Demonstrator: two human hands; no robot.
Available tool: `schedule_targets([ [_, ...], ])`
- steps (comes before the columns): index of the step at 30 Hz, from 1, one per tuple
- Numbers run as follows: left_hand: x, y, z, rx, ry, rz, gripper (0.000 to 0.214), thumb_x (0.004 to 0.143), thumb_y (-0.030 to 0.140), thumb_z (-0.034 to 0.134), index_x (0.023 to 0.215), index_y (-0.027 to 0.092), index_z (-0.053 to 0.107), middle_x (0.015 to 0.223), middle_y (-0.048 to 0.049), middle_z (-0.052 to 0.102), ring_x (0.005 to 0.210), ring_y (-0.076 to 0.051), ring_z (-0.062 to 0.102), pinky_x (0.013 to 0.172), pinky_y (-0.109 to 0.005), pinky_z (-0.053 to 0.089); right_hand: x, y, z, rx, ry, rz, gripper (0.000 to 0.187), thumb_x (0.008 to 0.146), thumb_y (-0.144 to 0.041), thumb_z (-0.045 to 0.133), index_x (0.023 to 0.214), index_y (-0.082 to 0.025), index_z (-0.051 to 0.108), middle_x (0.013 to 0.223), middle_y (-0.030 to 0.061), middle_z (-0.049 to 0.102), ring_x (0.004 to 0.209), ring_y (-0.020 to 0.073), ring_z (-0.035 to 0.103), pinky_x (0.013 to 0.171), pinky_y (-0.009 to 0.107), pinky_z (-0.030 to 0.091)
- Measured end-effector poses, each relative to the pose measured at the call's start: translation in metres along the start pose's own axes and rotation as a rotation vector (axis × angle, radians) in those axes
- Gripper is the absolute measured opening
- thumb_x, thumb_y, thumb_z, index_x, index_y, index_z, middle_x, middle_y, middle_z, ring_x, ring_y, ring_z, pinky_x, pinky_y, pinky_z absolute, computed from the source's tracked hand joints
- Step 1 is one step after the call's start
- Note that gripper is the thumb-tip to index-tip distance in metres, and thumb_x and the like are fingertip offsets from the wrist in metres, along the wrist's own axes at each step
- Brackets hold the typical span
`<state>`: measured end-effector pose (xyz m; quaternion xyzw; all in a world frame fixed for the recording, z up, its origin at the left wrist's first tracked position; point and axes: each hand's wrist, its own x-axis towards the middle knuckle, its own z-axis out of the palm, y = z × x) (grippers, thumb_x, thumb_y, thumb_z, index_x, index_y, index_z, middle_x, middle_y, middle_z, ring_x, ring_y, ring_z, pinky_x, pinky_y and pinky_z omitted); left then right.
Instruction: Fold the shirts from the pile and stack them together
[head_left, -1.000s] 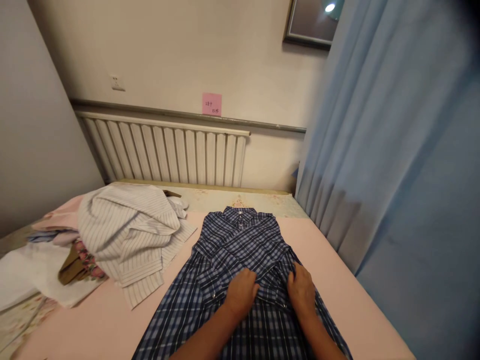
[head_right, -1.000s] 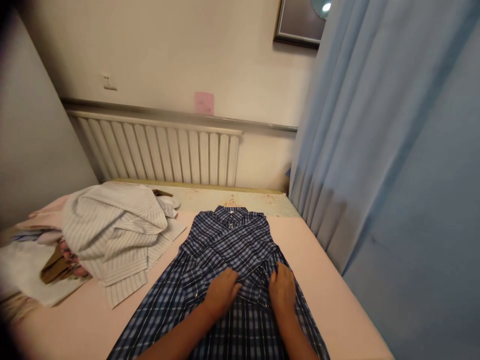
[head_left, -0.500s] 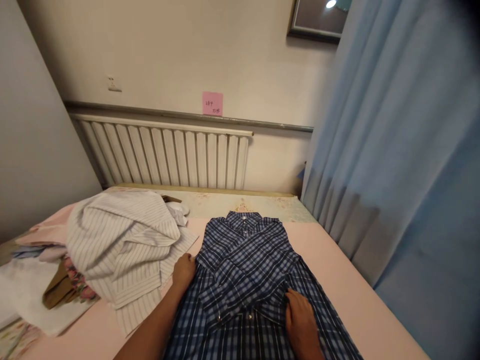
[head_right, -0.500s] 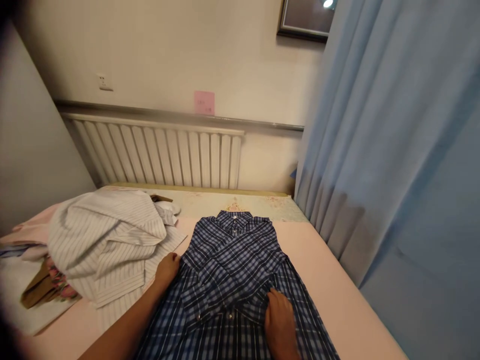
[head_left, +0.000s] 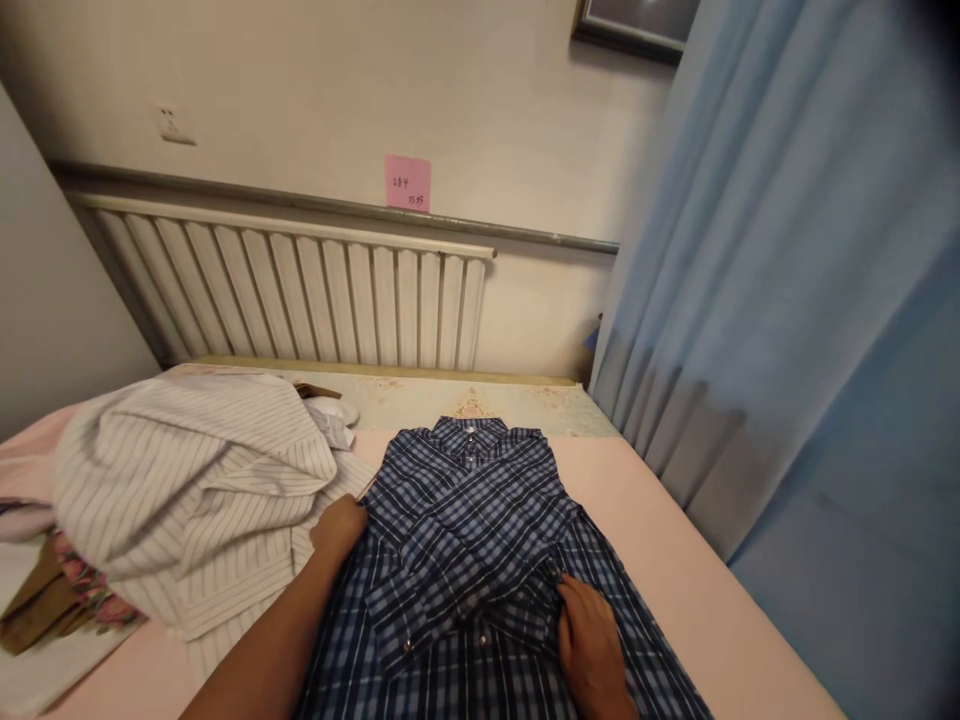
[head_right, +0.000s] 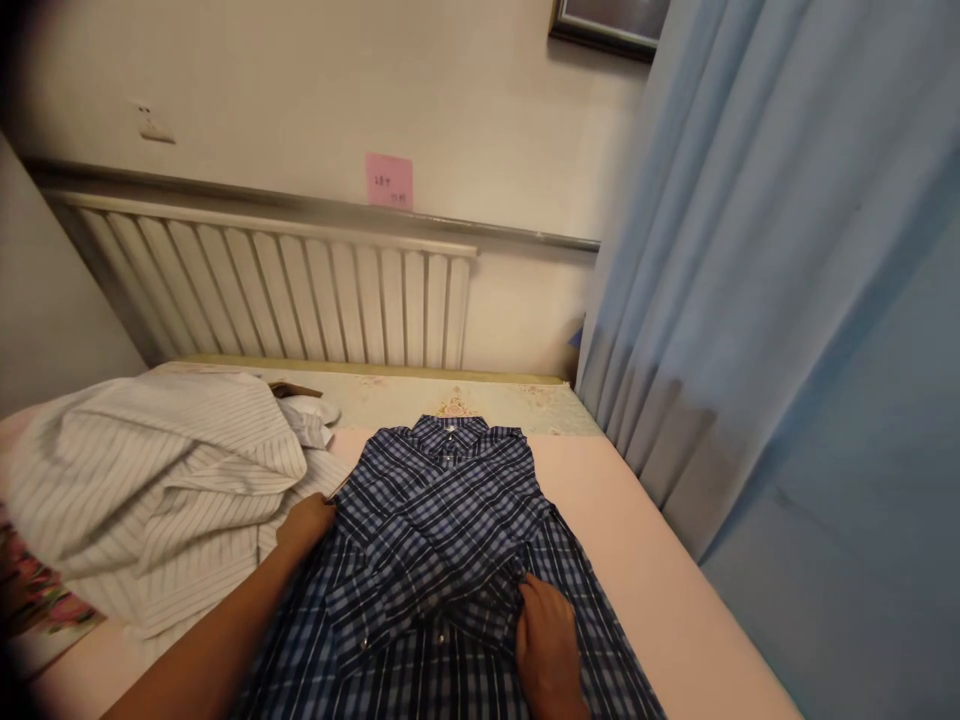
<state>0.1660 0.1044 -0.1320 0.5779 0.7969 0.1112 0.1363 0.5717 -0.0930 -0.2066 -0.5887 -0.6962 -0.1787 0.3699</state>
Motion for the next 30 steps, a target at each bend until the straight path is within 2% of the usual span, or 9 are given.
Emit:
schedule_targets([
  [6,-0.024,0.003,-0.003,0.052,0.049,-0.002,0.033,0.085,0.038,0.04,0.098,0.016,0.06,0.105,-0.0156,0.067,0.1,-0.032,0.062,0.078,-0.044,0.045,0.001,0.0,-0.001,-0.022,-0.031,0.007,0.029,0.09,-0.016,0.042,0.111,-0.021,0.061,0.114,0.0118,0.064,0.106,0.0256,0.059,0.09,0.046,0.048],
  [10,-0.053,0.015,-0.004,0.091,0.175,0.116,0.037,0.087,0.031,0.037,0.114,0.011,0.054,0.123,-0.0207,0.055,0.116,-0.035,0.05,0.09,-0.048,0.039,0.003,-0.002,-0.001,-0.036,-0.038,0.024,0.029,0.089,-0.016,0.042,0.11,-0.02,0.061,0.113,0.0117,0.064,0.105,0.0259,0.059,0.089,0.046,0.049],
  [13,-0.082,0.02,0.002,0.083,0.197,0.26,0.037,0.089,0.027,0.038,0.122,0.016,0.051,0.135,-0.0139,0.048,0.124,-0.029,0.043,0.099,-0.041,0.034,0.004,-0.003,-0.001,-0.03,-0.048,0.048,0.029,0.088,-0.014,0.041,0.109,-0.021,0.061,0.113,0.0116,0.064,0.105,0.0255,0.059,0.089,0.045,0.048],
  [16,-0.109,0.016,0.012,0.059,0.155,0.332,0.033,0.09,0.026,0.039,0.117,0.018,0.056,0.126,-0.0103,0.056,0.117,-0.023,0.049,0.1,-0.034,0.035,0.005,-0.004,-0.002,-0.026,-0.054,0.057,0.029,0.088,-0.013,0.042,0.109,-0.02,0.061,0.112,0.0113,0.064,0.105,0.0249,0.058,0.09,0.044,0.048],
  [19,-0.128,0.007,0.024,0.04,0.107,0.307,0.031,0.089,0.027,0.042,0.113,0.015,0.058,0.114,-0.0119,0.062,0.111,-0.024,0.054,0.097,-0.034,0.038,0.007,-0.006,-0.003,-0.026,-0.069,0.06,0.029,0.087,-0.011,0.042,0.11,-0.019,0.059,0.112,0.0116,0.063,0.107,0.0253,0.057,0.091,0.044,0.047],
  [23,-0.139,0.0,0.03,0.004,0.048,0.259,0.031,0.088,0.028,0.045,0.113,0.014,0.058,0.111,-0.0113,0.065,0.108,-0.022,0.059,0.092,-0.031,0.041,0.008,-0.007,-0.004,-0.026,-0.078,0.062,0.03,0.086,-0.009,0.042,0.109,-0.018,0.059,0.111,0.0116,0.063,0.105,0.0252,0.057,0.09,0.043,0.047],
  [27,-0.14,0.002,0.022,-0.03,-0.01,0.225,0.023,0.086,0.023,0.045,0.103,0.02,0.061,0.102,-0.0055,0.071,0.096,-0.018,0.066,0.082,-0.026,0.045,0.008,-0.008,-0.003,-0.025,-0.066,0.076,0.03,0.086,-0.008,0.043,0.109,-0.018,0.059,0.111,0.0111,0.063,0.104,0.0249,0.056,0.09,0.042,0.046],
  [30,-0.14,0.003,0.012,-0.019,0.014,0.191,0.025,0.087,0.021,0.041,0.104,0.02,0.06,0.102,-0.0063,0.071,0.095,-0.019,0.066,0.081,-0.028,0.046,0.008,-0.009,-0.004,-0.025,-0.047,0.096,0.031,0.084,-0.006,0.044,0.108,-0.019,0.059,0.11,0.0099,0.063,0.103,0.0244,0.057,0.09,0.041,0.045],
])
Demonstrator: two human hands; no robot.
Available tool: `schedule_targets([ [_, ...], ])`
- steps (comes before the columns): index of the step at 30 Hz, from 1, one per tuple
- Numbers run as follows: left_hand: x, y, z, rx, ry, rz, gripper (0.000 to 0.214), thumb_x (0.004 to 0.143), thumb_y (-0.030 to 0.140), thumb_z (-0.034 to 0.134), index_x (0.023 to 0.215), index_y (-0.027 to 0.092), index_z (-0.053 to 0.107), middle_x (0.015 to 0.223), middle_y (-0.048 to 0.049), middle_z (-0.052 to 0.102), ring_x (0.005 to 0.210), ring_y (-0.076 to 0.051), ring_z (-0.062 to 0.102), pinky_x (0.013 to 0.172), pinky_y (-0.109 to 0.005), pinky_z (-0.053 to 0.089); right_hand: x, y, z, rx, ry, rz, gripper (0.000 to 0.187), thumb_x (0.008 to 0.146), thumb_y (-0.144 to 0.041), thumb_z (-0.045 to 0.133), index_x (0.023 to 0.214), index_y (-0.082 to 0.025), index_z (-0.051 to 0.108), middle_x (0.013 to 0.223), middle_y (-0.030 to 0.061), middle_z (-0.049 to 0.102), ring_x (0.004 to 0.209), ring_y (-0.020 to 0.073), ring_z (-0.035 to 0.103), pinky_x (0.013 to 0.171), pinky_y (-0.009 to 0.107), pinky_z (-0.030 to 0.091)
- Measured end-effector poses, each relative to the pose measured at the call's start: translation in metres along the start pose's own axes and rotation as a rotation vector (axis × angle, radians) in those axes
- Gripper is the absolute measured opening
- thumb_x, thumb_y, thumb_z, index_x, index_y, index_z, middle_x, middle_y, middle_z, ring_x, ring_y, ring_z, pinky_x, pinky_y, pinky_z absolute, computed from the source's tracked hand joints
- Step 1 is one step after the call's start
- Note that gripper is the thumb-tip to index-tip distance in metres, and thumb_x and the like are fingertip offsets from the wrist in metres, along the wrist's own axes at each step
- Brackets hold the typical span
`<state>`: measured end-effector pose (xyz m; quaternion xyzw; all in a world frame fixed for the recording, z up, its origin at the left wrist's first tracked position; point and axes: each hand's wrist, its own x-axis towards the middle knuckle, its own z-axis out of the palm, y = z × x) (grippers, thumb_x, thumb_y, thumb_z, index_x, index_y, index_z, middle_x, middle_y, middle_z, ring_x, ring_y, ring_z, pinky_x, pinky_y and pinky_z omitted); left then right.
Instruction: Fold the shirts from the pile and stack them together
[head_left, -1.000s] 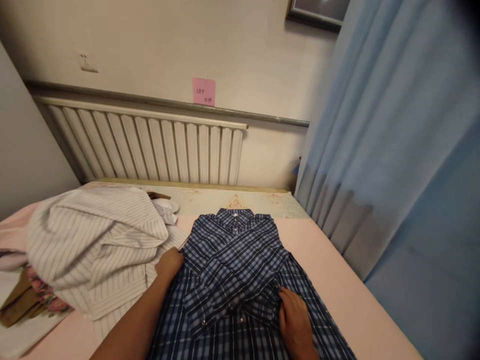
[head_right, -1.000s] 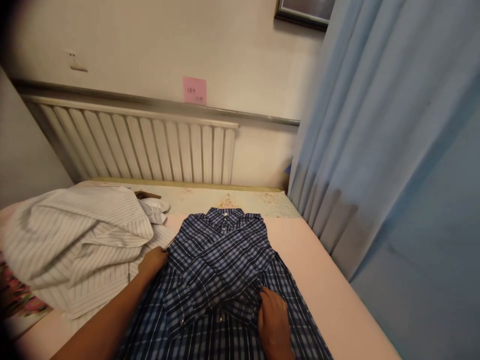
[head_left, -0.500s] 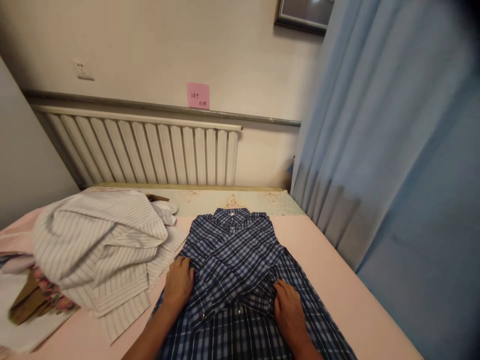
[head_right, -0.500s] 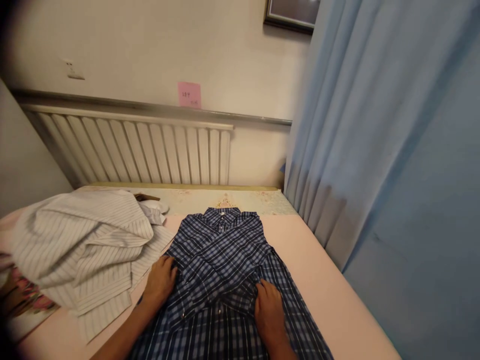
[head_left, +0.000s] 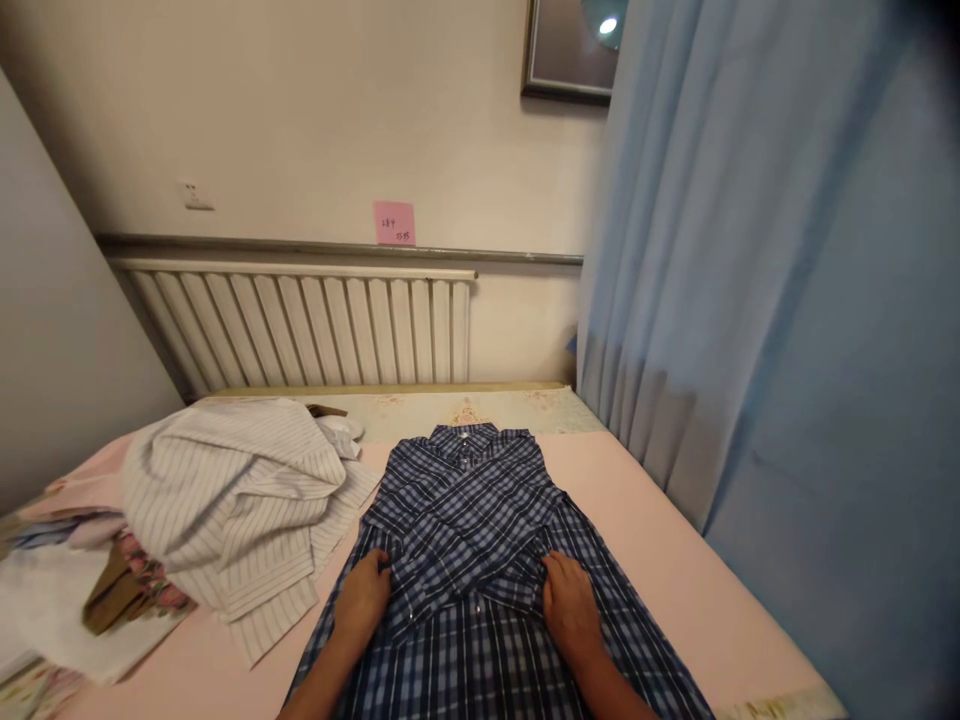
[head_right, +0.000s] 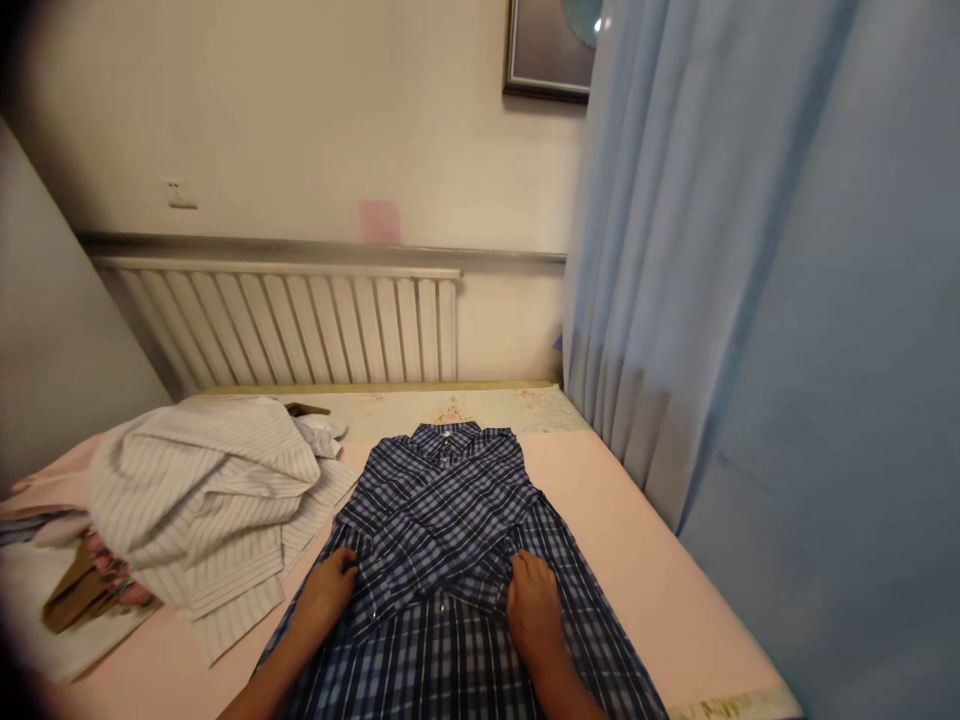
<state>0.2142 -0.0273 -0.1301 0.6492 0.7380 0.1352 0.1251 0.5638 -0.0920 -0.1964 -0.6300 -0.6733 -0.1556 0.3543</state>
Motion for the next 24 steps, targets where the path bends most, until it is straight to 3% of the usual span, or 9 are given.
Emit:
schedule_targets([
  [5,-0.009,0.003,-0.012,0.082,0.072,-0.015,0.031,0.086,0.018,0.039,0.111,0.016,0.058,0.107,-0.012,0.067,0.102,-0.024,0.062,0.086,-0.033,0.043,0.001,-0.002,-0.001,-0.002,0.009,0.004,0.032,0.083,-0.004,0.042,0.106,-0.018,0.06,0.108,0.0099,0.063,0.101,0.0239,0.057,0.087,0.039,0.046],
  [8,-0.023,0.011,-0.01,0.155,0.138,0.015,0.036,0.087,0.017,0.038,0.118,0.013,0.056,0.116,-0.0159,0.062,0.11,-0.028,0.055,0.092,-0.04,0.04,0.001,-0.001,0.0,-0.001,0.008,0.007,0.033,0.083,-0.003,0.042,0.106,-0.018,0.06,0.108,0.0094,0.063,0.101,0.0236,0.057,0.087,0.038,0.045],
  [13,-0.046,0.022,0.021,0.217,0.255,0.309,0.039,0.089,0.019,0.04,0.126,0.02,0.053,0.132,-0.0097,0.053,0.125,-0.023,0.044,0.104,-0.037,0.033,0.001,0.0,0.002,0.01,0.011,0.008,0.034,0.083,-0.003,0.042,0.107,-0.018,0.059,0.108,0.0091,0.063,0.101,0.0232,0.057,0.088,0.038,0.045],
  [18,-0.057,0.021,0.051,0.201,0.267,0.286,0.039,0.093,0.021,0.036,0.128,0.023,0.054,0.134,-0.008,0.054,0.127,-0.022,0.044,0.105,-0.037,0.035,0.0,0.0,0.002,-0.001,0.032,-0.004,0.032,0.084,-0.004,0.042,0.106,-0.019,0.059,0.106,0.0085,0.064,0.1,0.0226,0.057,0.087,0.038,0.045],
  [24,-0.058,0.015,0.058,0.201,0.348,0.33,0.04,0.094,0.02,0.033,0.128,0.016,0.054,0.132,-0.0104,0.055,0.125,-0.022,0.046,0.103,-0.039,0.037,0.0,-0.002,0.001,-0.02,-0.026,0.025,0.032,0.084,-0.003,0.041,0.106,-0.018,0.06,0.107,0.0088,0.063,0.101,0.0225,0.056,0.088,0.036,0.043],
])
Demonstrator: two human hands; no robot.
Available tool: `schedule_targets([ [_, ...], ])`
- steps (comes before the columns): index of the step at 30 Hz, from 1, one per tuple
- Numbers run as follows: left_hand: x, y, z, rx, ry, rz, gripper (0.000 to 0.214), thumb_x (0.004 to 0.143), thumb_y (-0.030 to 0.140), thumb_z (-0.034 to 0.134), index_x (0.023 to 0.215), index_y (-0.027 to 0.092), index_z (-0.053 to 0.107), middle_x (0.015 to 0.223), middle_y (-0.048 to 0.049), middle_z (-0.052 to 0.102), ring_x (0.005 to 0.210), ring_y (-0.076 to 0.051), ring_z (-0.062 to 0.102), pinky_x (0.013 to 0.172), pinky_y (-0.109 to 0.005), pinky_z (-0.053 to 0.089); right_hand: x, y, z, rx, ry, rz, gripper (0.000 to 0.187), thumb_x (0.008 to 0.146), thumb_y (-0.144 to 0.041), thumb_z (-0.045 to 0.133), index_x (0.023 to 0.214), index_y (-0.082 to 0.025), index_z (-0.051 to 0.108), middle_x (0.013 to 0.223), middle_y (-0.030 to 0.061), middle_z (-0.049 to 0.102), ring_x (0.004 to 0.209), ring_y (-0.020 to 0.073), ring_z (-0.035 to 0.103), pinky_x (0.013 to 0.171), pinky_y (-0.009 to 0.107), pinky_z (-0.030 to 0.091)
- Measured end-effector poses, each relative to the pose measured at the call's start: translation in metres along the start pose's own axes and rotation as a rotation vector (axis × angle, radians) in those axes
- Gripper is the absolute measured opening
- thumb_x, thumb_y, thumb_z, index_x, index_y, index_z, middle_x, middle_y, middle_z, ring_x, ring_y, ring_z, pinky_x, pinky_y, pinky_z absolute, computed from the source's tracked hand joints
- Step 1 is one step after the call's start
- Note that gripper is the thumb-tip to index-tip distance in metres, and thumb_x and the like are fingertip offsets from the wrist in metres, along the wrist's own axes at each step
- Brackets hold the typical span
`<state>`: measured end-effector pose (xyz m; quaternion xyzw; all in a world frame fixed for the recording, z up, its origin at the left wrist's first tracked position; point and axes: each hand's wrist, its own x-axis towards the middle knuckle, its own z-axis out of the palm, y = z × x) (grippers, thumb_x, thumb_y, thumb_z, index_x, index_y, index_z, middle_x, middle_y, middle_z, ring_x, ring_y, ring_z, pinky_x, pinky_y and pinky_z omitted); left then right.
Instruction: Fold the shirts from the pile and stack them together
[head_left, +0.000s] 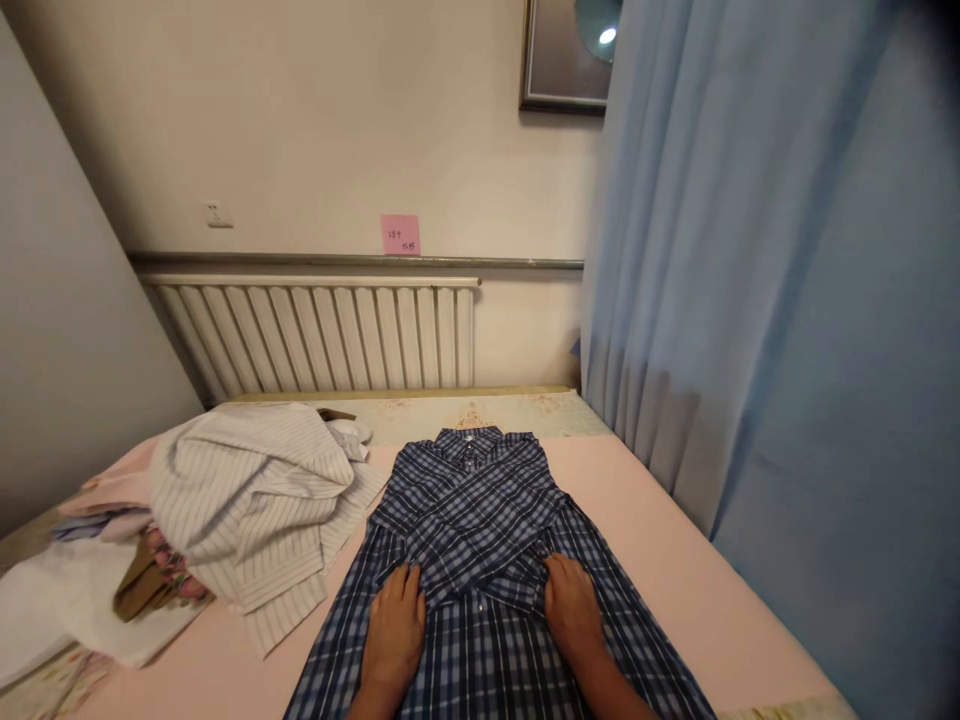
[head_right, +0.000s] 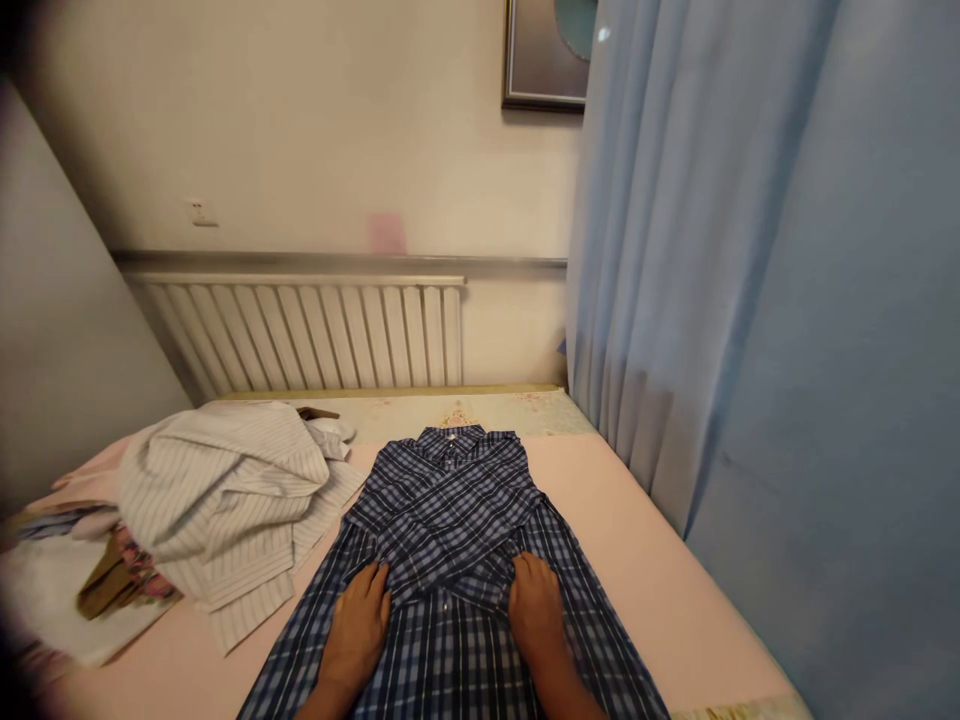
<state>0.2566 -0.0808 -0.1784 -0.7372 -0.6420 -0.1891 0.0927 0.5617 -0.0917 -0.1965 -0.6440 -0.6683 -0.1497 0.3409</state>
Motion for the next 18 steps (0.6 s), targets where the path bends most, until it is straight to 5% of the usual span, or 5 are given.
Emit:
schedule_targets([
  [18,-0.0017,0.0004,0.002,-0.02,0.049,0.002,0.038,0.094,0.019,0.035,0.125,0.015,0.056,0.128,-0.0099,0.058,0.122,-0.022,0.048,0.1,-0.038,0.039,0.0004,-0.0029,-0.0061,-0.002,-0.112,0.036,0.031,0.085,-0.003,0.04,0.105,-0.016,0.061,0.109,0.0094,0.063,0.102,0.0231,0.054,0.089,0.036,0.04],
])
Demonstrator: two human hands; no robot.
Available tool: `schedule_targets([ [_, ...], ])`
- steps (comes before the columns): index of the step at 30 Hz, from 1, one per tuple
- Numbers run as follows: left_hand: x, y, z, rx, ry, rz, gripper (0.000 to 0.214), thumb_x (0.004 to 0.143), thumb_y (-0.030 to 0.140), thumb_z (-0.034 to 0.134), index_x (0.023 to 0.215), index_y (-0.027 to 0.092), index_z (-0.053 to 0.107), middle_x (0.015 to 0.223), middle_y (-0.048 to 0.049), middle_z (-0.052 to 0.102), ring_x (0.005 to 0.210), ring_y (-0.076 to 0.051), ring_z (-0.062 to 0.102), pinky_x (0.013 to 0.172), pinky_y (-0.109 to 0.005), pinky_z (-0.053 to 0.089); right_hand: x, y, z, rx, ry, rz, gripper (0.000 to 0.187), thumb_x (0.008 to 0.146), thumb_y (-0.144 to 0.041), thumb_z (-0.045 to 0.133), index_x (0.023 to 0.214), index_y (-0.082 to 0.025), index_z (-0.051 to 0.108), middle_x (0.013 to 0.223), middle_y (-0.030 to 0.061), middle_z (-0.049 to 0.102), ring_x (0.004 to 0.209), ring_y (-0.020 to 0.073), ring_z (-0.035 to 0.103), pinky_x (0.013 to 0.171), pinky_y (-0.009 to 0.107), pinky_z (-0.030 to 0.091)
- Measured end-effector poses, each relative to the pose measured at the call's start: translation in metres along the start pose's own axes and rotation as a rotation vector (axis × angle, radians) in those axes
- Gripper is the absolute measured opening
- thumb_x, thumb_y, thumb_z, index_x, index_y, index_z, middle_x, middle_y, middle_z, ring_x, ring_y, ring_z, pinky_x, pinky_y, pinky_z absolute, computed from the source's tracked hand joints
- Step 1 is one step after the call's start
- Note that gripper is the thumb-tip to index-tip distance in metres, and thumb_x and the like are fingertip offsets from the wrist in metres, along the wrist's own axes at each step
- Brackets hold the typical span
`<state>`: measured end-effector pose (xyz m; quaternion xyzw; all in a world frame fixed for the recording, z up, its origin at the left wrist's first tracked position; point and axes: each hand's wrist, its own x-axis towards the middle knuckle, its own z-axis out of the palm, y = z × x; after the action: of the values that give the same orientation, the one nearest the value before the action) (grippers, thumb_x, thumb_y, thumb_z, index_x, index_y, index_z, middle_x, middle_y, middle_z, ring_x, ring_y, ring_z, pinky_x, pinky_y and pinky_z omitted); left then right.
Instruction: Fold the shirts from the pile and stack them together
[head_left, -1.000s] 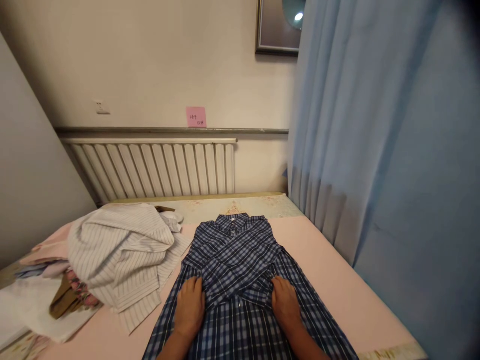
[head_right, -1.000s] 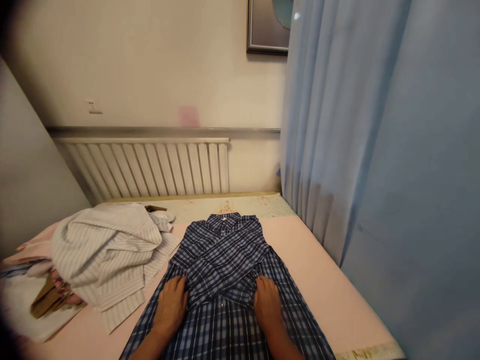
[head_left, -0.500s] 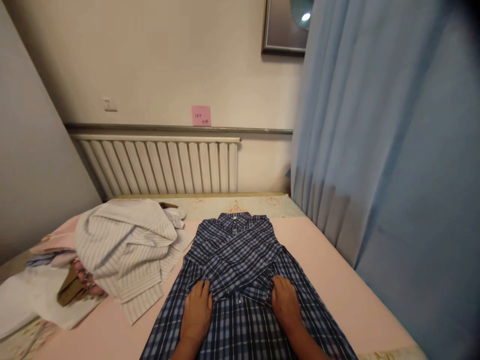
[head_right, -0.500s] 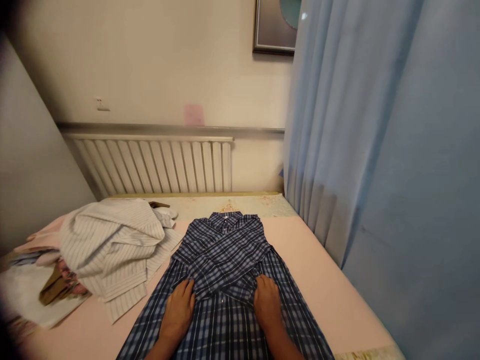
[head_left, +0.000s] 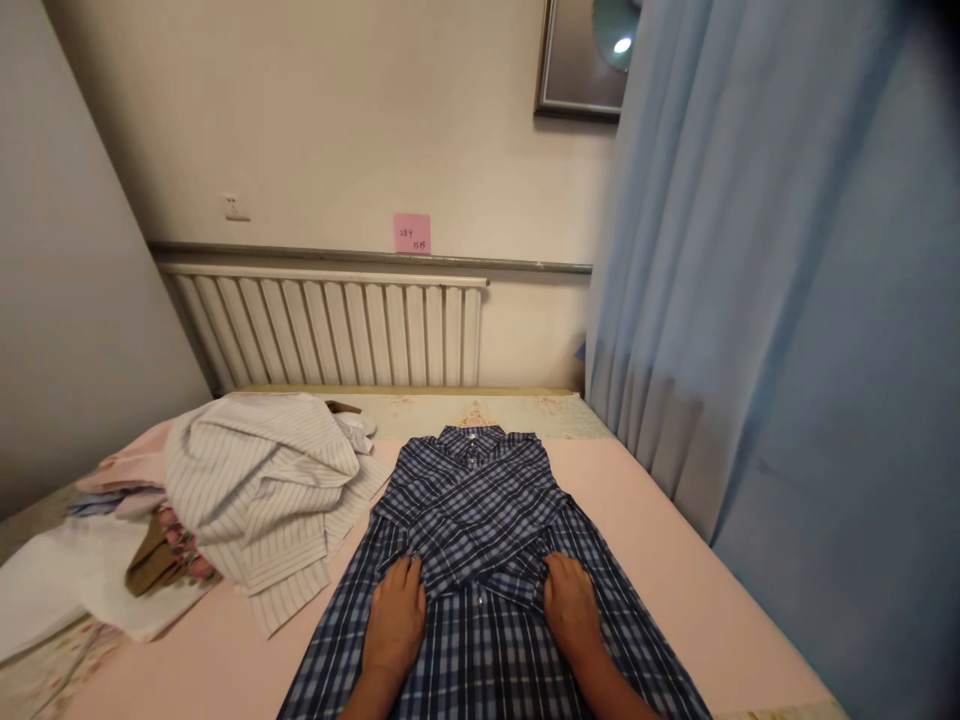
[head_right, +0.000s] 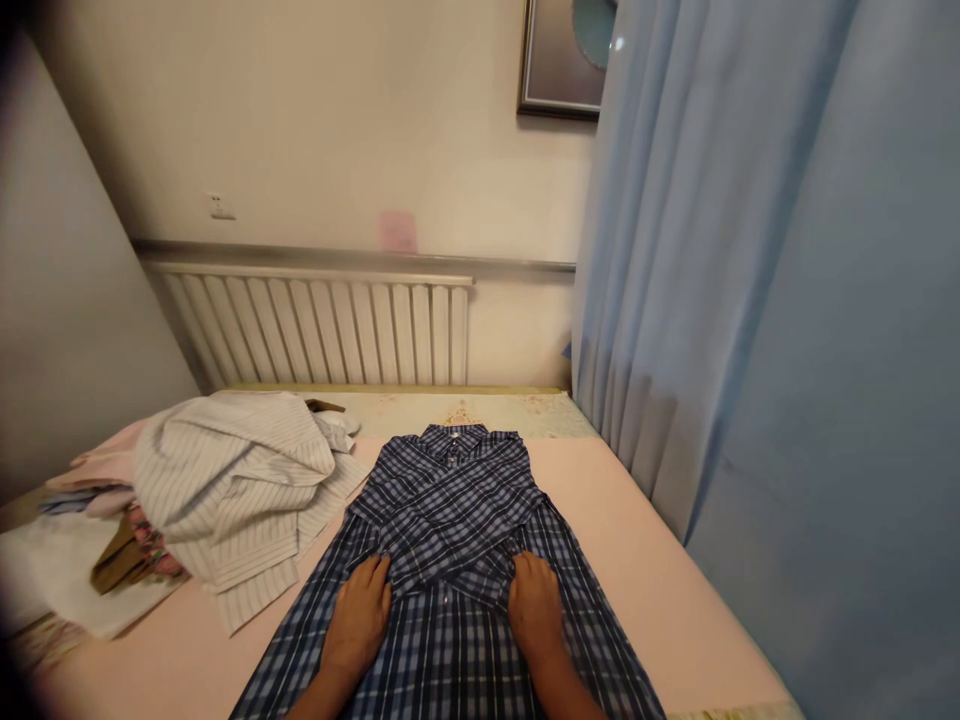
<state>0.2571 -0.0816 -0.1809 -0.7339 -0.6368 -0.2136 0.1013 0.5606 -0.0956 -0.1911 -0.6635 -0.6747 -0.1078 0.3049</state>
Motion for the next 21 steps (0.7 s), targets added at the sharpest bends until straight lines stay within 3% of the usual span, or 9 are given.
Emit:
schedule_targets([
  [15,0.0,-0.001,0.0,0.02,-0.008,-0.011,0.039,0.093,0.018,0.034,0.125,0.017,0.056,0.128,-0.0086,0.058,0.122,-0.021,0.049,0.099,-0.037,0.039,-0.004,0.003,-0.002,0.097,0.06,-0.003,0.031,0.085,-0.006,0.039,0.103,-0.018,0.062,0.104,0.0081,0.065,0.098,0.022,0.058,0.087,0.035,0.042],
  [18,0.001,-0.001,0.001,0.024,-0.018,0.001,0.04,0.093,0.018,0.034,0.127,0.017,0.055,0.129,-0.0092,0.058,0.122,-0.022,0.048,0.099,-0.037,0.038,-0.005,0.015,-0.011,0.105,0.079,0.032,0.03,0.086,-0.01,0.039,0.105,-0.016,0.061,0.102,0.0097,0.066,0.096,0.0227,0.059,0.088,0.036,0.044],
  [21,0.002,-0.001,0.0,0.023,-0.02,0.002,0.04,0.093,0.017,0.034,0.127,0.016,0.055,0.129,-0.0098,0.058,0.122,-0.022,0.048,0.1,-0.038,0.038,-0.007,0.043,-0.031,0.068,0.102,0.087,0.029,0.087,-0.016,0.038,0.108,-0.014,0.059,0.104,0.0116,0.065,0.098,0.0237,0.059,0.091,0.037,0.044],
])
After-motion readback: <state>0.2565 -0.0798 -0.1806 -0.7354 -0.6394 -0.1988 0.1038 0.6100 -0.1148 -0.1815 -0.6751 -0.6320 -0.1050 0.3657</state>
